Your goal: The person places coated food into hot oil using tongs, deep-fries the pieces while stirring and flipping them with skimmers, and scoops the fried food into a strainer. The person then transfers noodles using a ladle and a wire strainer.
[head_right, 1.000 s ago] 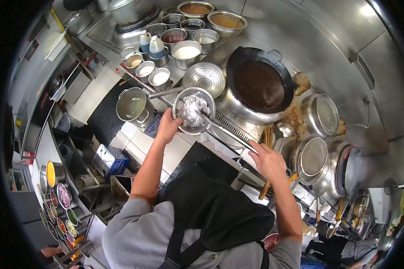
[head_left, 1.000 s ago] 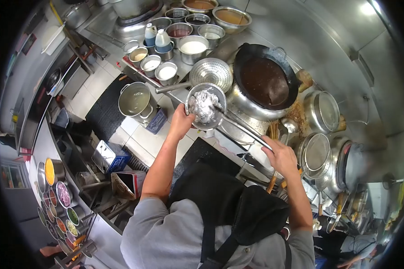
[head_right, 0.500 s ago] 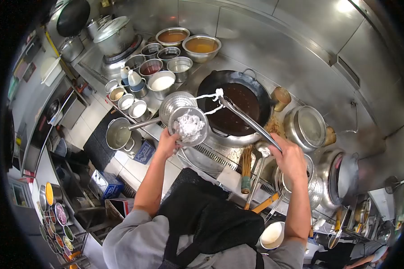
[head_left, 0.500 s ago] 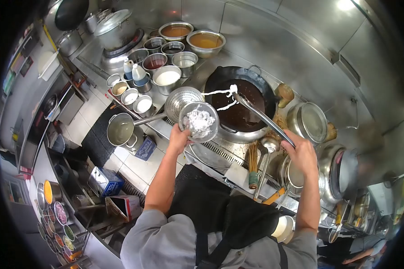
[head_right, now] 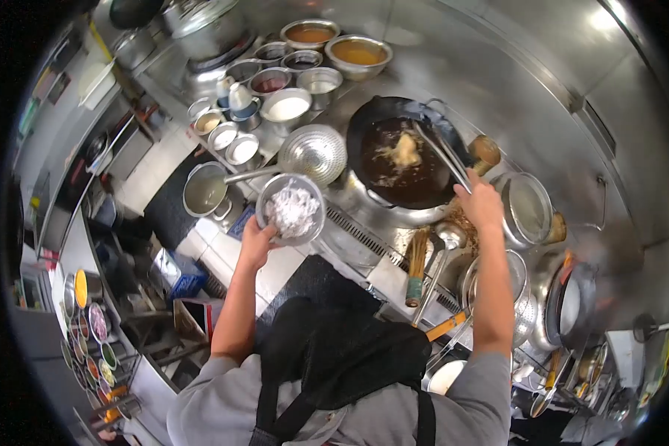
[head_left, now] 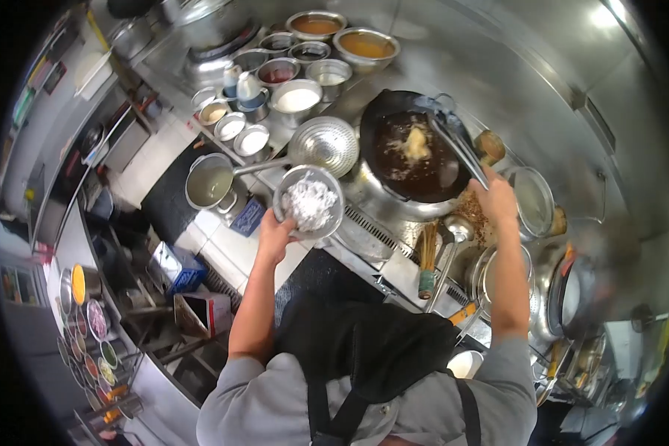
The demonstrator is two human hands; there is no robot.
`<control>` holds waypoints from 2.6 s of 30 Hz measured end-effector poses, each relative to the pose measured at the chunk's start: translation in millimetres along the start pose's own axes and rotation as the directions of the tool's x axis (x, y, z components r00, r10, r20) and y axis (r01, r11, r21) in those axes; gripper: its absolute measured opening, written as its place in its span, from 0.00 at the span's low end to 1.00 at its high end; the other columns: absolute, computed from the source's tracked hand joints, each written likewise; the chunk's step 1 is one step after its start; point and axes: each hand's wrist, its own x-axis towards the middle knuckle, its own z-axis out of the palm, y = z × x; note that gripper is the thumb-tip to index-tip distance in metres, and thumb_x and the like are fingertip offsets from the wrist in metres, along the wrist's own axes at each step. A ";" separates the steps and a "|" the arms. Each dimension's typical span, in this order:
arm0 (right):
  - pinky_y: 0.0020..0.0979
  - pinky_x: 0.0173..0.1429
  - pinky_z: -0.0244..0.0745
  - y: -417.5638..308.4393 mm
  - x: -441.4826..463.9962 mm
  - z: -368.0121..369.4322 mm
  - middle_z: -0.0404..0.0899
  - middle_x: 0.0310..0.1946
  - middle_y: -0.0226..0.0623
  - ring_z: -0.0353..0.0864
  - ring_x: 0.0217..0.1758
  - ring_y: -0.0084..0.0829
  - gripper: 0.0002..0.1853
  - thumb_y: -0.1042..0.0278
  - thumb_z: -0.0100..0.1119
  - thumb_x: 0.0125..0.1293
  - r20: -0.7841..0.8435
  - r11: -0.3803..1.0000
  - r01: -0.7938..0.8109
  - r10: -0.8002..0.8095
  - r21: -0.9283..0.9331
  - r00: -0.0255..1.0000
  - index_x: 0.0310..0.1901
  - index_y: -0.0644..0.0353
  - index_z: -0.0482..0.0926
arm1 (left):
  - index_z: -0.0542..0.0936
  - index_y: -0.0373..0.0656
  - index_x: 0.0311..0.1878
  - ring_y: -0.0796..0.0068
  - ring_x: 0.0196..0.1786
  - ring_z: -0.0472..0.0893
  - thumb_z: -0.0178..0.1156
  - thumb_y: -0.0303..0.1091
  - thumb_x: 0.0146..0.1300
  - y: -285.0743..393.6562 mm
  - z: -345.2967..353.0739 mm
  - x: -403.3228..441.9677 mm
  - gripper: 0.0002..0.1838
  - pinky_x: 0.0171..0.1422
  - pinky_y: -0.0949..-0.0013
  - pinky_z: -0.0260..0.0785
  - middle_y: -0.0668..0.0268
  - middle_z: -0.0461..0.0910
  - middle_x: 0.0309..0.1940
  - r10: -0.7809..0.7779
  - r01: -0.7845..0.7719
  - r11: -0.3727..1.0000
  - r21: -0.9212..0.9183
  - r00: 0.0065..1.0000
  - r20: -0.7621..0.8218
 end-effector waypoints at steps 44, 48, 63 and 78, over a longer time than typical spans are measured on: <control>0.42 0.53 0.78 -142.7 -169.6 -128.7 0.85 0.47 0.47 0.84 0.49 0.51 0.18 0.61 0.63 0.69 -0.060 0.978 0.030 -0.018 0.205 0.998 0.59 0.51 0.82 | 0.67 0.29 0.56 0.56 0.43 0.86 0.56 0.19 0.62 18.3 66.3 54.5 0.19 0.33 0.60 0.87 0.47 0.78 0.52 0.113 -0.089 0.986 -0.141 0.979 0.168; 0.40 0.53 0.78 -146.2 -161.9 -132.0 0.85 0.46 0.47 0.84 0.49 0.51 0.19 0.60 0.64 0.69 -0.021 0.968 -0.012 0.018 0.250 1.000 0.59 0.53 0.81 | 0.67 0.29 0.57 0.55 0.44 0.86 0.55 0.19 0.62 8.2 66.6 61.9 0.19 0.33 0.60 0.87 0.47 0.78 0.52 0.094 -0.063 0.986 -0.154 0.974 0.205; 0.36 0.55 0.78 -133.5 -145.6 -152.6 0.85 0.50 0.52 0.86 0.50 0.48 0.19 0.64 0.65 0.69 -0.172 0.930 0.086 -0.025 0.359 0.985 0.59 0.60 0.81 | 0.70 0.33 0.58 0.61 0.43 0.85 0.53 0.18 0.62 18.2 83.3 52.7 0.19 0.41 0.55 0.88 0.55 0.79 0.47 0.010 0.043 0.972 -0.233 0.975 0.222; 0.30 0.55 0.75 -109.6 -115.9 -205.5 0.87 0.42 0.47 0.83 0.43 0.27 0.21 0.63 0.66 0.69 -0.384 0.934 0.065 0.081 0.351 0.920 0.60 0.63 0.80 | 0.70 0.34 0.61 0.56 0.50 0.85 0.52 0.19 0.63 -18.6 88.4 60.0 0.22 0.45 0.54 0.86 0.51 0.78 0.55 -0.017 0.087 0.969 -0.230 0.956 0.292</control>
